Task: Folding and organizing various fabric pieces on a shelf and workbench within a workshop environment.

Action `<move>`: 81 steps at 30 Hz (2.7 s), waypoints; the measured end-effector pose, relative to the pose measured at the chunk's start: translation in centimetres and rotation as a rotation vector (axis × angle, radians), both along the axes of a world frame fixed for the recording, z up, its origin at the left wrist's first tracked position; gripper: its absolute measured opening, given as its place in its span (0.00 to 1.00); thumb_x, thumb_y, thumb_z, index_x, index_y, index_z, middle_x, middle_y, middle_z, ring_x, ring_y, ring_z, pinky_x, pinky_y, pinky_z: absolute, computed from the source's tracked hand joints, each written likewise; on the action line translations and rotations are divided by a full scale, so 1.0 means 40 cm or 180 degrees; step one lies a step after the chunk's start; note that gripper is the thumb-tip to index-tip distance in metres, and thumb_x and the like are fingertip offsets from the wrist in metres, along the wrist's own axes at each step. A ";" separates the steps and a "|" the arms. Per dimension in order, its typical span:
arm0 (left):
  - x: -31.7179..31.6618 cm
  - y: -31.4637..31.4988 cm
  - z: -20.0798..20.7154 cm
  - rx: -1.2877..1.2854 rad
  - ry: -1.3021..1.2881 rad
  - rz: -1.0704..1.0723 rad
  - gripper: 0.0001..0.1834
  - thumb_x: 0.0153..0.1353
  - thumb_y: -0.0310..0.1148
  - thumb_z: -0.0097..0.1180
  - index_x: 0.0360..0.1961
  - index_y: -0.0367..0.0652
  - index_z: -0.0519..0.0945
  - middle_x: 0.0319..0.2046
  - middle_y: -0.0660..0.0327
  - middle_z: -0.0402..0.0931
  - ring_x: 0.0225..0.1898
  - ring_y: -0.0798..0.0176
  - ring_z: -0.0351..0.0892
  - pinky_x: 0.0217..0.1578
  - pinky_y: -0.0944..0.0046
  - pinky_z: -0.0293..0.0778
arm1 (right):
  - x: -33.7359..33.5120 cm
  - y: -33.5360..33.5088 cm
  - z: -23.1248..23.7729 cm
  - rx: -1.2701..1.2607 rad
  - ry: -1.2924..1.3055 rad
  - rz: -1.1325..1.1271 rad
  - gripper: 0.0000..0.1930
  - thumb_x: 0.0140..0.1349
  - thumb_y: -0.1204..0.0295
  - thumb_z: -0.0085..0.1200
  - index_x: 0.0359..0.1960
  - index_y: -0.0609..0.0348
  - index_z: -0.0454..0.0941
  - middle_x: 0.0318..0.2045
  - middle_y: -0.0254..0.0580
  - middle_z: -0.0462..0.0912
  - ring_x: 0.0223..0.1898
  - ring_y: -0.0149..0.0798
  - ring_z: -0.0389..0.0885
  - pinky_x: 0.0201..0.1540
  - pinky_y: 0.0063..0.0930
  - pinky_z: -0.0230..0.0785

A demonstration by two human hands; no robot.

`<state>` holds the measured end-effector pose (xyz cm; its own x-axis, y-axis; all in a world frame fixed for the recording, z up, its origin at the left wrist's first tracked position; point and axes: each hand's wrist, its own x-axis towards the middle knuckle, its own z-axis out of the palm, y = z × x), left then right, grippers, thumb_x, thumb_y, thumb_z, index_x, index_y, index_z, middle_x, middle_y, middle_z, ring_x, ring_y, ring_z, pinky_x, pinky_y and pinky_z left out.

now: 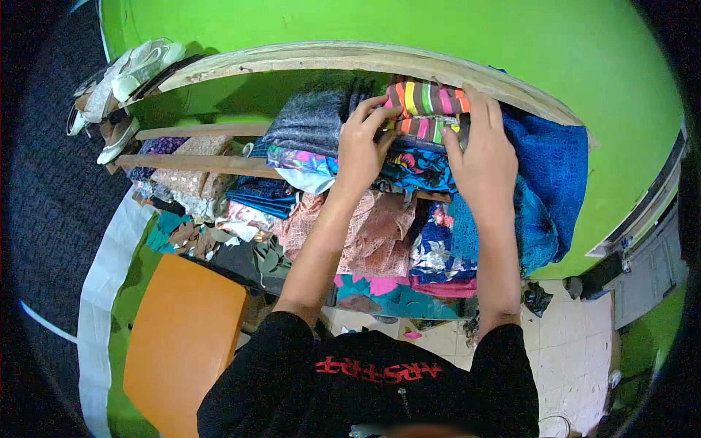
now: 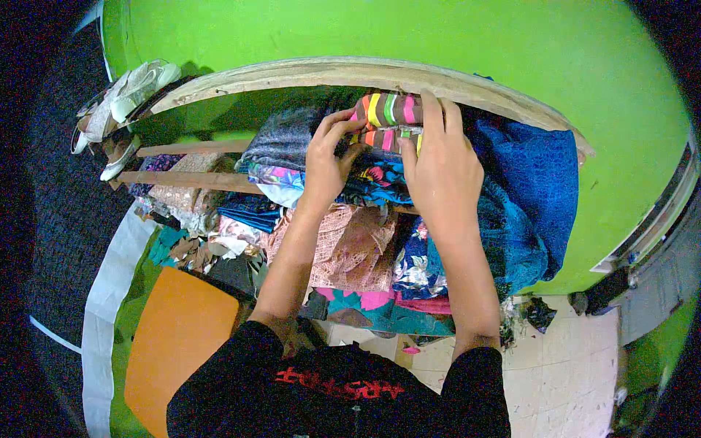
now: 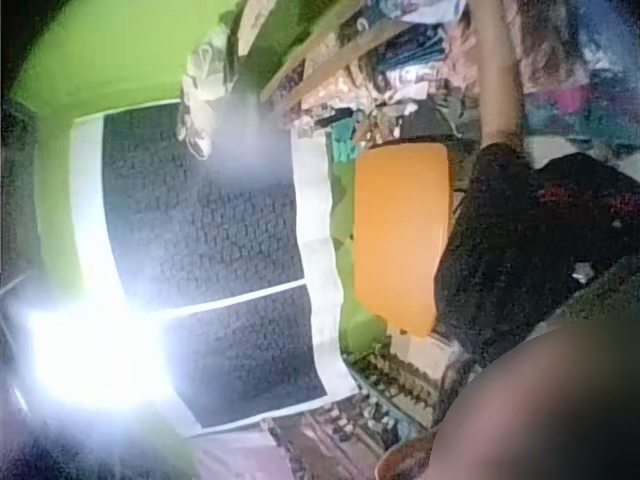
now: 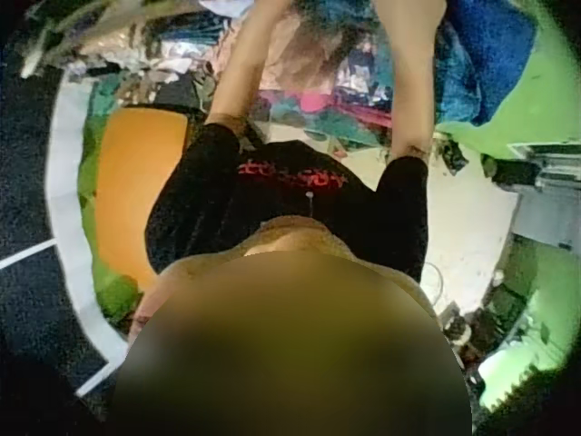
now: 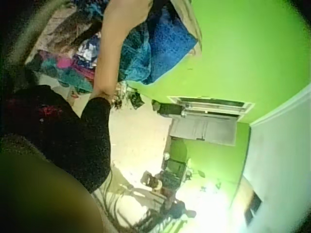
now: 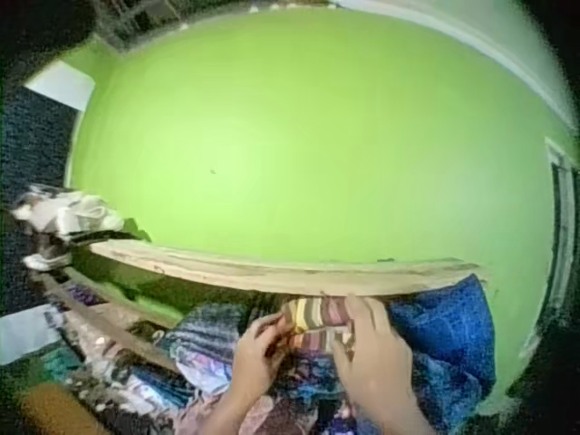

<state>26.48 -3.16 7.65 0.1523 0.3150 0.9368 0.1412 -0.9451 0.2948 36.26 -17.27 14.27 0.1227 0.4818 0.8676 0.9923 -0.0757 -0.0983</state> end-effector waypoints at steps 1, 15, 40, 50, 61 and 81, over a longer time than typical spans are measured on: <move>0.001 -0.008 0.004 -0.0018 -0.0092 -0.0007 0.14 0.40 0.22 0.56 0.33 0.43 0.76 0.39 0.54 0.71 0.38 0.51 0.72 0.37 0.59 0.68 | 0.020 0.023 -0.021 0.0077 -0.0027 -0.0051 0.22 0.46 0.70 0.54 0.46 0.52 0.65 0.42 0.42 0.69 0.33 0.46 0.75 0.32 0.35 0.70; -0.169 0.060 -0.001 0.0124 0.0425 0.0611 0.20 0.35 0.29 0.51 0.36 0.44 0.74 0.39 0.54 0.71 0.43 0.48 0.67 0.46 0.57 0.62 | 0.100 0.131 -0.138 0.0514 0.0204 -0.0182 0.17 0.47 0.69 0.54 0.41 0.53 0.71 0.40 0.38 0.71 0.37 0.45 0.73 0.37 0.33 0.68; -0.527 0.214 -0.220 -0.0271 0.0854 0.0482 0.22 0.47 0.42 0.53 0.44 0.50 0.69 0.52 0.59 0.61 0.57 0.51 0.51 0.53 0.51 0.43 | -0.556 0.233 -0.304 -0.2140 -0.1374 0.0073 0.06 0.47 0.72 0.45 0.22 0.54 0.76 0.17 0.37 0.78 0.20 0.36 0.77 0.32 0.35 0.63; -0.676 0.274 -0.283 -0.0223 0.1046 0.0587 0.17 0.45 0.28 0.51 0.40 0.43 0.71 0.49 0.57 0.64 0.55 0.50 0.57 0.54 0.49 0.51 | -0.527 0.385 -0.216 -0.0871 -0.0613 0.0033 0.45 0.28 0.65 0.66 0.55 0.35 0.57 0.56 0.41 0.55 0.59 0.50 0.48 0.55 0.56 0.42; -0.687 0.319 -0.453 -0.0848 0.0319 0.0605 0.20 0.43 0.30 0.56 0.41 0.40 0.69 0.44 0.50 0.64 0.46 0.47 0.61 0.48 0.55 0.57 | -0.404 0.390 -0.269 -0.0799 -0.0376 -0.0338 0.33 0.43 0.81 0.50 0.53 0.37 0.62 0.56 0.41 0.58 0.58 0.49 0.51 0.56 0.54 0.42; -0.694 0.363 -0.473 -0.1066 0.1290 0.1826 0.45 0.27 0.61 0.60 0.42 0.35 0.72 0.35 0.46 0.74 0.38 0.50 0.72 0.40 0.56 0.67 | -0.520 0.483 -0.617 -0.1320 0.1141 0.0307 0.53 0.34 0.60 0.65 0.57 0.64 0.40 0.49 0.60 0.63 0.51 0.57 0.58 0.58 0.54 0.31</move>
<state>-1.29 11.36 -11.29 0.1903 0.7044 0.6839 0.7390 -0.5613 0.3726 15.46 2.07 -10.42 0.3138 0.7977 0.5150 0.9065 -0.0904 -0.4124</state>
